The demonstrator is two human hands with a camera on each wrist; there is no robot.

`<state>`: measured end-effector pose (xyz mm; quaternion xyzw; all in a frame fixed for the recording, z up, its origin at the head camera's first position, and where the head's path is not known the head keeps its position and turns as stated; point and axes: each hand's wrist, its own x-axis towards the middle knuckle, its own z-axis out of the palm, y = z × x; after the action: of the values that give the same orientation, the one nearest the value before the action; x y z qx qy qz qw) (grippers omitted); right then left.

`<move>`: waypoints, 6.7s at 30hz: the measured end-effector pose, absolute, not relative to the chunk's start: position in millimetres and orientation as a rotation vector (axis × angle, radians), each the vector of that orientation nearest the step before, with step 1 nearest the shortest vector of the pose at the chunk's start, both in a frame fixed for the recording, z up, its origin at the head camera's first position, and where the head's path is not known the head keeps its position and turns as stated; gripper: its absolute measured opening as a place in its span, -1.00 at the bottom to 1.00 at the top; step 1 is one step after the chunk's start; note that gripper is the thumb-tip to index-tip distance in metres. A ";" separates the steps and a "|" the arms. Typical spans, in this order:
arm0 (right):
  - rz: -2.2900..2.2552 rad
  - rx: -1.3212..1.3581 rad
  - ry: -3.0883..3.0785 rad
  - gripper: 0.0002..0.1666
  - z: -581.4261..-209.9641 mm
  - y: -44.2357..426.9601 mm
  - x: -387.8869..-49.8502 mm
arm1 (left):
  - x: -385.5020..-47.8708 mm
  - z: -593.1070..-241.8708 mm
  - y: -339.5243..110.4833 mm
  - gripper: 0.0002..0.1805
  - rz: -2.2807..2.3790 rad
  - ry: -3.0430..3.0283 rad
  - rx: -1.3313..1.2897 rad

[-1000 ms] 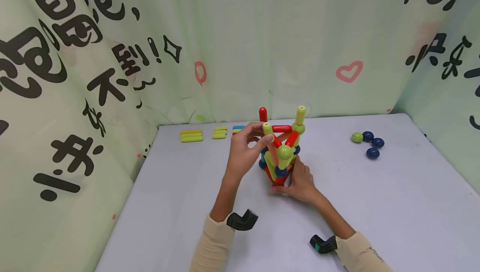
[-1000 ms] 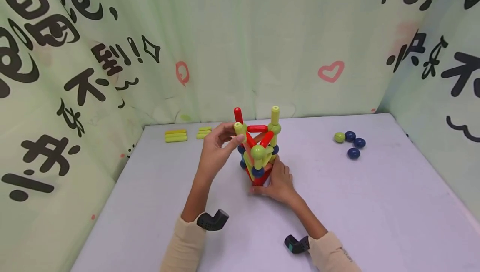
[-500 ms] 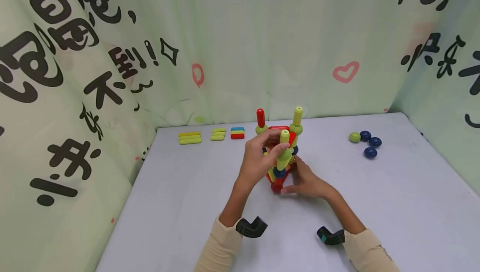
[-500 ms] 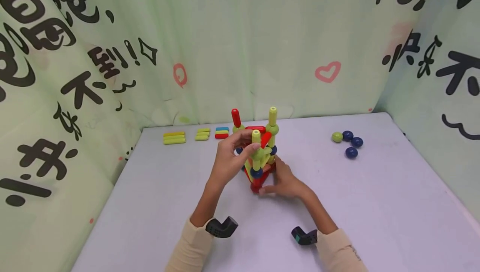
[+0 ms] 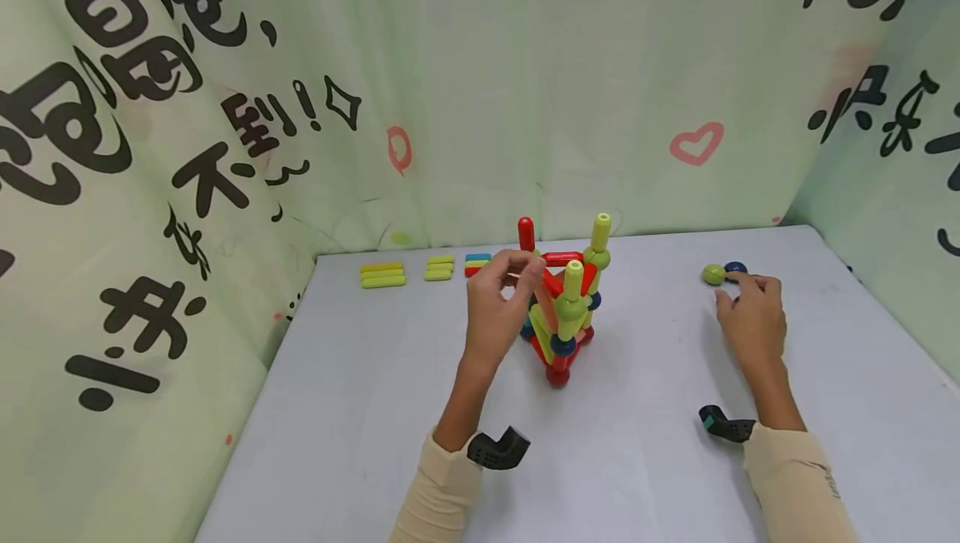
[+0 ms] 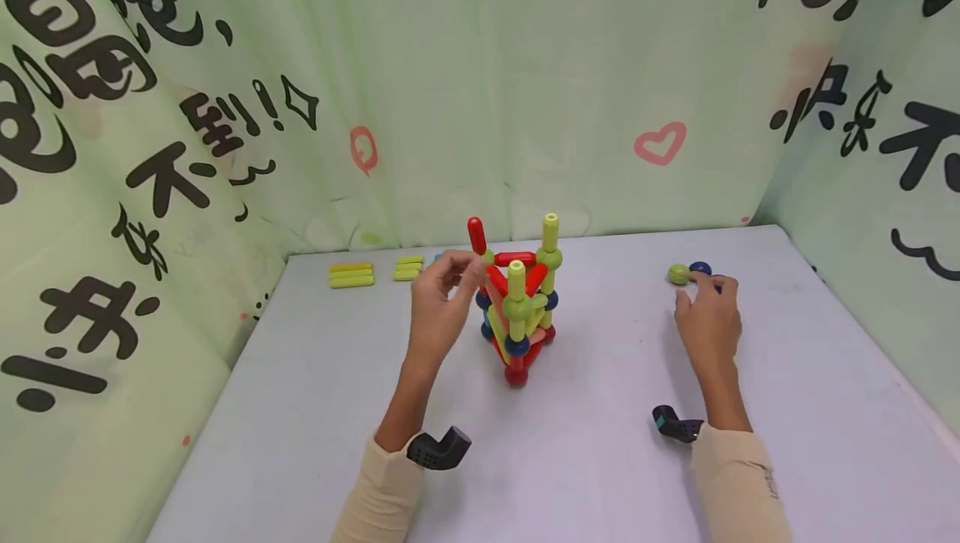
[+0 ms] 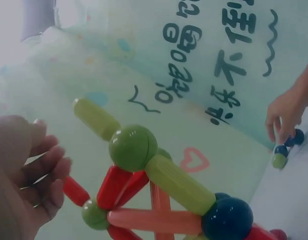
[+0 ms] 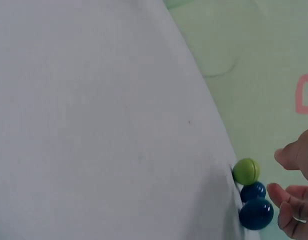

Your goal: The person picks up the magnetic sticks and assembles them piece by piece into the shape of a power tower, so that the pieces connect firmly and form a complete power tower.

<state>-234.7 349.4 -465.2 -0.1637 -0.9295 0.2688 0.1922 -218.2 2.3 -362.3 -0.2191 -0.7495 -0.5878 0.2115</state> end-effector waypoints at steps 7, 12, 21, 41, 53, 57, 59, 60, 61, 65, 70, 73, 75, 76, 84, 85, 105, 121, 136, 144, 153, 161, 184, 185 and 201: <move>0.663 -0.507 -2.767 -0.50 -479.2 366.5 -231.1 | -241.7 -383.2 -5.4 -0.65 -1.693 -2.069 -0.364; 0.727 -0.441 -2.779 -0.50 -475.8 359.9 -227.0 | -253.9 -398.6 -4.3 -0.54 -1.926 -2.181 -0.415; 1.254 0.045 -2.450 -0.41 -388.1 303.0 -234.9 | -259.5 -400.3 -2.6 -0.52 -1.965 -2.227 -0.454; 1.590 0.529 -2.089 -0.44 -332.4 227.8 -248.5 | -253.4 -401.5 -1.6 -0.48 -1.907 -2.312 -0.453; 1.274 -0.094 -2.228 -0.57 -398.1 298.5 -272.7 | -263.2 -407.2 -3.8 -0.33 -1.995 -2.338 -0.591; 0.983 -0.270 -2.510 -0.51 -428.6 329.7 -283.7 | -264.2 -406.2 -7.6 -0.18 -1.994 -2.398 -0.662; 0.883 -0.291 -2.643 -0.49 -440.8 341.4 -287.3 | -264.5 -406.7 -7.8 -0.14 -1.996 -2.415 -0.672; 0.843 -0.290 -2.704 -0.48 -445.9 346.0 -288.5 | -264.2 -406.4 -7.7 -0.12 -2.002 -2.414 -0.670; 0.807 -0.294 -2.760 -0.47 -450.0 349.5 -288.8 | -263.9 -406.1 -7.4 -0.12 -2.005 -2.410 -0.663; 0.682 -0.284 -2.859 -0.48 -464.3 357.9 -286.7 | -262.5 -405.1 -4.7 -0.14 -1.988 -2.379 -0.630; 0.655 -0.256 -2.844 -0.57 -473.4 360.3 -283.8 | -258.6 -402.7 1.1 -0.17 -1.914 -2.346 -0.579; 0.691 -0.207 -2.831 -0.58 -473.6 356.5 -282.5 | -254.3 -400.9 6.2 -0.18 -1.884 -2.307 -0.541; 0.749 -0.171 -2.812 -0.54 -471.2 351.2 -280.0 | -251.2 -400.9 10.9 -0.20 -1.844 -2.283 -0.514; 0.807 -0.151 -2.796 -0.53 -468.5 347.6 -278.4 | -249.5 -401.4 13.6 -0.20 -1.823 -2.272 -0.498; 1.607 0.042 -2.372 -0.46 -418.8 301.2 -266.0 | -236.1 -400.4 31.9 -0.17 -1.609 -2.274 -0.336; 1.678 0.088 -2.292 -0.48 -408.8 294.7 -262.6 | -235.1 -400.2 33.1 -0.17 -1.600 -2.280 -0.325; 1.741 0.710 -1.971 -0.50 -337.3 229.5 -226.9 | -252.0 -414.1 11.1 -0.34 -1.789 -2.191 -0.672; 1.605 -0.567 -1.928 -0.78 -413.3 328.2 -267.5 | -281.1 -443.6 -39.0 -0.58 -2.389 -2.063 -1.038; 1.094 -0.863 -2.568 -0.23 -464.3 406.2 -277.3 | -287.5 -461.8 -22.9 0.37 -2.500 -2.222 -1.054; 1.022 -0.853 -2.618 -0.28 -481.4 414.8 -273.9 | -284.8 -453.6 -25.6 0.39 -2.284 -2.412 -1.160; 1.119 -0.867 -2.342 -0.31 -484.6 398.6 -262.9 | -275.9 -444.3 -14.8 0.01 -2.059 -2.619 -1.054; 1.245 -0.597 -1.928 -0.49 -443.7 335.2 -245.6 | -271.4 -447.1 -2.9 0.10 -2.016 -2.638 -1.012; 1.368 0.748 -1.958 -0.33 -343.5 182.8 -191.4 | -266.2 -448.0 3.9 0.25 -1.953 -2.667 -1.035; 1.371 0.750 -1.935 -0.34 -345.0 184.0 -191.7 | -266.0 -447.8 4.6 0.24 -1.943 -2.677 -1.021; 1.452 0.096 -2.181 -0.53 -419.2 213.9 -218.2 | -288.1 -449.2 -61.8 -0.05 -1.711 -2.833 -0.710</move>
<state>-218.2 213.9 -419.2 0.0353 -0.8038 0.5354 0.2570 -288.1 -61.8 -449.2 -0.2082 -0.8308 -0.5017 -0.1213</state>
